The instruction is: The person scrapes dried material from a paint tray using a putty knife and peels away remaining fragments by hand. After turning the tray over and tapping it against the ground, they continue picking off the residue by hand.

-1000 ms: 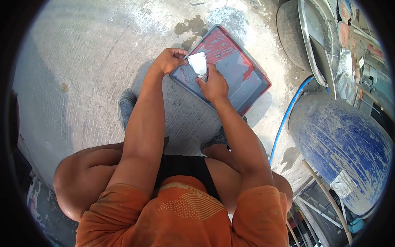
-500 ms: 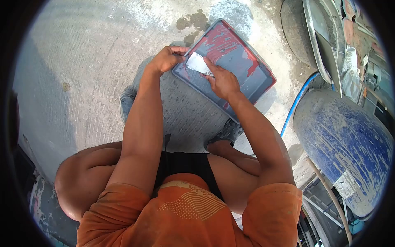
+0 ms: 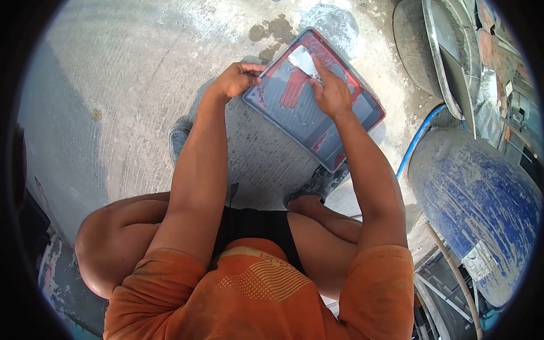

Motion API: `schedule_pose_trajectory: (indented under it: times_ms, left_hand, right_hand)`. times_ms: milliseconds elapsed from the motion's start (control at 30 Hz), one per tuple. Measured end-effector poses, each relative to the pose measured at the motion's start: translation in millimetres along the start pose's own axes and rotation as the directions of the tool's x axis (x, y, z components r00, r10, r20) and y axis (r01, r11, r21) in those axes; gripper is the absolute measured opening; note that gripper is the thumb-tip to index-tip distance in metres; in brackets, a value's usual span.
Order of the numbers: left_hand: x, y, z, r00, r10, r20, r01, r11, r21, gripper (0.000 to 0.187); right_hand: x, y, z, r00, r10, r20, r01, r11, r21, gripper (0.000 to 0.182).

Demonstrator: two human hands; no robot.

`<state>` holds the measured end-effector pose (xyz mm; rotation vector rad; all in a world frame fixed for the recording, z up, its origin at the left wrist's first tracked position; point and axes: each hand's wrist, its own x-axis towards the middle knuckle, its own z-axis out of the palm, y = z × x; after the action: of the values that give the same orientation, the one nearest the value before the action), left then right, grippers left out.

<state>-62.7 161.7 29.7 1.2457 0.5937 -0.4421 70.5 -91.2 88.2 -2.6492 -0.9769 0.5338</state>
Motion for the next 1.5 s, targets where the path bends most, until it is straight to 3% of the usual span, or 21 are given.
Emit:
schedule_pose_trajectory:
  times_ms: [67,167,233,333,467,600,700,767,800,1000,1133,1333,1367,1433,1500]
  left_hand:
    - [-0.8,0.9,2.5,0.999,0.021,-0.045,-0.021,1.0,0.007,0.037]
    - [-0.3,-4.6,0.8,0.998,0.026,-0.054,-0.025,1.0,0.018,0.038]
    - [-1.6,-0.8,-1.6,1.0,0.019,-0.013,-0.019,1.0,0.006,0.039]
    - [5.0,2.2,-3.2,1.0,0.013,0.013,-0.013,1.0,0.015,0.04]
    - [7.8,-7.4,-2.2,0.999,0.044,-0.026,-0.043,0.998,0.046,0.041]
    - [-2.2,3.1,-2.2,0.999,-0.008,-0.032,0.009,0.999,0.053,0.038]
    - [-0.8,8.2,-3.5,1.0,0.006,-0.022,-0.003,0.994,0.112,0.04]
    - [-0.9,4.0,0.7,0.998,0.035,-0.051,-0.028,0.991,0.131,0.041]
    - [-2.1,-1.1,2.2,0.998,0.028,-0.05,-0.021,0.992,0.127,0.041]
    - [5.0,-8.9,2.4,0.998,0.025,-0.059,-0.022,0.999,0.05,0.041]
    - [5.5,-10.3,0.5,0.996,0.062,-0.065,-0.054,0.991,0.122,0.04]
    - [7.4,-11.2,1.0,0.997,0.056,-0.059,-0.05,0.993,0.103,0.041]
    - [13.0,-18.8,0.3,0.997,0.062,-0.046,-0.057,0.994,0.094,0.041]
    - [11.4,-19.4,1.5,0.996,0.075,-0.038,-0.072,0.995,0.074,0.041]
    - [13.7,-17.9,2.9,0.995,0.093,-0.043,-0.091,0.995,0.048,0.04]
  right_hand:
    - [1.0,-3.4,2.5,0.999,0.052,0.011,-0.052,0.999,-0.006,0.066]
    - [-8.0,-3.3,-4.2,0.993,-0.04,0.111,0.038,0.999,0.012,0.066]
    - [-7.7,-2.2,-16.7,0.951,-0.144,0.274,0.159,0.987,-0.031,0.066]
    - [16.5,0.7,-29.6,0.972,-0.105,0.212,0.129,0.986,-0.107,0.066]
    - [8.8,-5.3,-17.0,0.984,-0.029,0.178,0.041,0.997,-0.064,0.065]
    - [-7.9,-15.6,-21.3,0.955,-0.058,0.292,0.085,0.993,-0.078,0.065]
    - [21.2,-13.1,-33.9,0.918,-0.055,0.393,0.145,0.969,-0.202,0.065]
    - [32.1,-3.4,-32.4,0.979,0.028,0.203,0.0,0.99,-0.14,0.066]
    - [24.1,-6.1,-28.7,0.977,0.031,0.211,-0.001,0.99,-0.14,0.066]
    - [-11.3,-20.7,-22.3,0.933,0.0,0.36,0.051,0.99,-0.132,0.069]
    - [-0.5,-20.7,-35.1,0.898,-0.151,0.413,0.193,0.979,-0.061,0.07]
    - [-3.8,-24.0,-35.7,0.879,-0.195,0.434,0.246,0.967,-0.063,0.069]
    - [-6.9,-27.1,-35.3,0.878,-0.198,0.435,0.249,0.966,-0.064,0.069]
    - [-19.1,-44.4,-37.9,0.769,-0.07,0.636,0.216,0.964,-0.155,0.068]
    - [-22.1,-43.7,-36.6,0.801,-0.047,0.596,0.191,0.965,-0.18,0.067]
